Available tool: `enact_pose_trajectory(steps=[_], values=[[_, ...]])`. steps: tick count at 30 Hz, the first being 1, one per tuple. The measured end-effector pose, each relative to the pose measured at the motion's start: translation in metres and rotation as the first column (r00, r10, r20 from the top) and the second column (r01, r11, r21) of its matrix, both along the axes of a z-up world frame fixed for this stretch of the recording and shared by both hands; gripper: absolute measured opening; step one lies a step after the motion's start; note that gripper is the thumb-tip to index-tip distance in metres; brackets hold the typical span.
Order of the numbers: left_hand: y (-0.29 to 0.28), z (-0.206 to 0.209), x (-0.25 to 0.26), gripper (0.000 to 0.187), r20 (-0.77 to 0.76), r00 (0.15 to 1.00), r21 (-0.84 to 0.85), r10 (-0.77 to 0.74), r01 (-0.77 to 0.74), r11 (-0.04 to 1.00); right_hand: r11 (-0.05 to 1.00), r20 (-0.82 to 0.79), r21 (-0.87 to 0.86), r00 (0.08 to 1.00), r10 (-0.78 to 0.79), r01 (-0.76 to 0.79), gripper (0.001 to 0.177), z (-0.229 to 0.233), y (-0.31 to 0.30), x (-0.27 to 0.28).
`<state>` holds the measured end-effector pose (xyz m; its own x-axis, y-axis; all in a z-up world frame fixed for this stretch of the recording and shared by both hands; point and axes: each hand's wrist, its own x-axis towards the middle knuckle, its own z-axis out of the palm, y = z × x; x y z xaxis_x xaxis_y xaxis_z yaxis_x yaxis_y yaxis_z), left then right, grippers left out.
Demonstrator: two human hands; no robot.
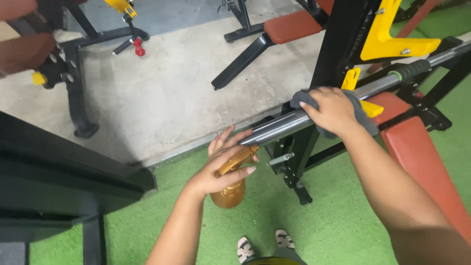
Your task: Spraying and wiping down gym equipment including a barbell, weight plates, and a weight rack.
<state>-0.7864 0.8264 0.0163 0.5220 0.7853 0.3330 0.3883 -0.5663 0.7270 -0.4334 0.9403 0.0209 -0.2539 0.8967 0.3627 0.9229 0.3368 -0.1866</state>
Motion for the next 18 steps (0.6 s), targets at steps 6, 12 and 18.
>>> enact_pose_trajectory(steps=[6,12,18], values=[[0.0,-0.006,0.004,0.041,-0.02,0.999,0.089,0.047,-0.045,0.995,0.731,0.48,-0.629,0.872,0.097,0.265,0.045,0.007,0.095,-0.029],[-0.006,0.001,0.009,0.049,-0.036,0.992,0.056,0.117,-0.115,0.992,0.657,0.44,-0.667,0.897,-0.033,0.351,0.043,0.014,0.095,-0.045],[-0.004,-0.008,0.007,0.047,-0.008,0.994,0.13,0.108,-0.106,0.986,0.972,-0.192,0.027,0.956,-0.223,0.232,0.034,-0.002,-0.015,-0.017]])
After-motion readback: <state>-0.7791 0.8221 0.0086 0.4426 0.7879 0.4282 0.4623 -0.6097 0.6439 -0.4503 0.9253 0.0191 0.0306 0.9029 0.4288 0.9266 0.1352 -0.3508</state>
